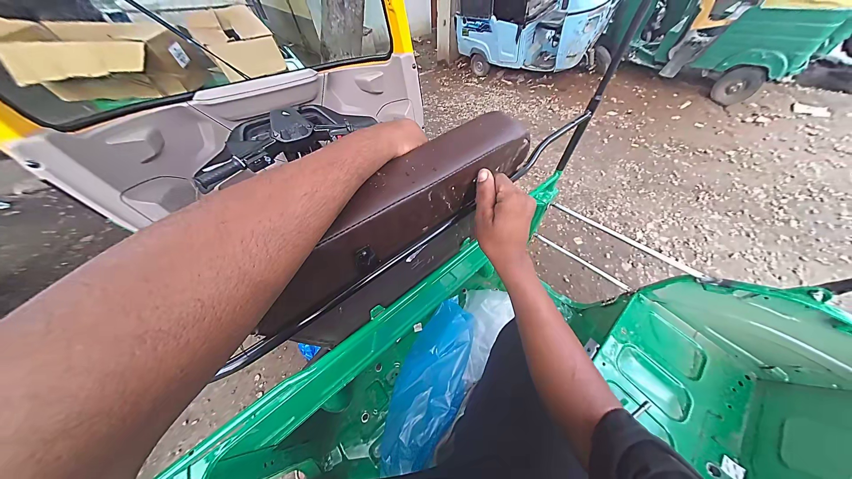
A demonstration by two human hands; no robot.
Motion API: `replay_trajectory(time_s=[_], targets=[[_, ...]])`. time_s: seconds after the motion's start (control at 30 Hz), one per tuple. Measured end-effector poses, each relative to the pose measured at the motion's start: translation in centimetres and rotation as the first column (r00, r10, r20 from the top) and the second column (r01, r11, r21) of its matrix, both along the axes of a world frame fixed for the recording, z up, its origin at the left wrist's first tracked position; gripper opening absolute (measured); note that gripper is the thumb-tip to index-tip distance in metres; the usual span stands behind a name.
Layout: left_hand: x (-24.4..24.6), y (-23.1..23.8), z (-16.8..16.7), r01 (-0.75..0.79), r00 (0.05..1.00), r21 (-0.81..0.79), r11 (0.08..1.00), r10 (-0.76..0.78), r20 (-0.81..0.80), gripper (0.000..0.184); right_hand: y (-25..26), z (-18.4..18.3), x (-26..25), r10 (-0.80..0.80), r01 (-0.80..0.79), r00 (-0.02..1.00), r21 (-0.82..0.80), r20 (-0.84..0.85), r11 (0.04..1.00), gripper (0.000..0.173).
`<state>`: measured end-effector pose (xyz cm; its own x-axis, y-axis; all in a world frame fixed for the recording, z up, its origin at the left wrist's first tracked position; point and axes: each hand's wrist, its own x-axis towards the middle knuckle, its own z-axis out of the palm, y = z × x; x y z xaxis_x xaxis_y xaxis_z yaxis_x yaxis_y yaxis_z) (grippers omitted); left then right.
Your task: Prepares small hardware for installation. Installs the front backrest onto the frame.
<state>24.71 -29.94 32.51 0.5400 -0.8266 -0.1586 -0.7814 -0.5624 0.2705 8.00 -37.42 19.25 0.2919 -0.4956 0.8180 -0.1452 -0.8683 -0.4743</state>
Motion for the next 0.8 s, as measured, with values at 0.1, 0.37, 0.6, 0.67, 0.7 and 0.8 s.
replay_trajectory(time_s=[0.1, 0.37, 0.6, 0.67, 0.7, 0.8], targets=[[-0.5, 0.2, 0.3, 0.009, 1.0, 0.02, 1.0, -0.01, 0.024, 0.035, 0.6, 0.0, -1.1, 0.091, -0.091, 0.996, 0.032, 0.006, 0.995, 0.028], [-0.5, 0.1, 0.4, 0.006, 0.999, 0.042, 0.999, -0.008, 0.032, 0.038, -0.3, -0.5, -0.3, 0.068, -0.068, 0.998, -0.025, 0.015, 0.997, 0.038], [-0.8, 0.1, 0.4, -0.004, 0.999, 0.052, 0.999, 0.002, 0.05, 0.036, 0.1, -1.1, 0.4, 0.008, -0.01, 1.0, -0.102, -0.021, 0.995, 0.028], [-0.6, 0.1, 0.4, -0.007, 0.999, 0.054, 0.999, 0.005, 0.049, 0.037, -0.3, -1.1, 0.4, 0.003, -0.007, 0.999, -0.114, -0.037, 0.993, 0.033], [-0.6, 0.0, 0.3, -0.008, 0.999, 0.05, 0.999, 0.006, 0.049, 0.038, -0.5, -1.1, 0.3, 0.016, -0.02, 0.999, -0.118, -0.04, 0.993, 0.034], [-0.6, 0.0, 0.3, -0.016, 0.999, 0.037, 0.999, 0.014, 0.047, 0.038, -1.0, -1.3, 0.0, 0.057, -0.061, 0.998, -0.148, -0.031, 0.987, 0.034]])
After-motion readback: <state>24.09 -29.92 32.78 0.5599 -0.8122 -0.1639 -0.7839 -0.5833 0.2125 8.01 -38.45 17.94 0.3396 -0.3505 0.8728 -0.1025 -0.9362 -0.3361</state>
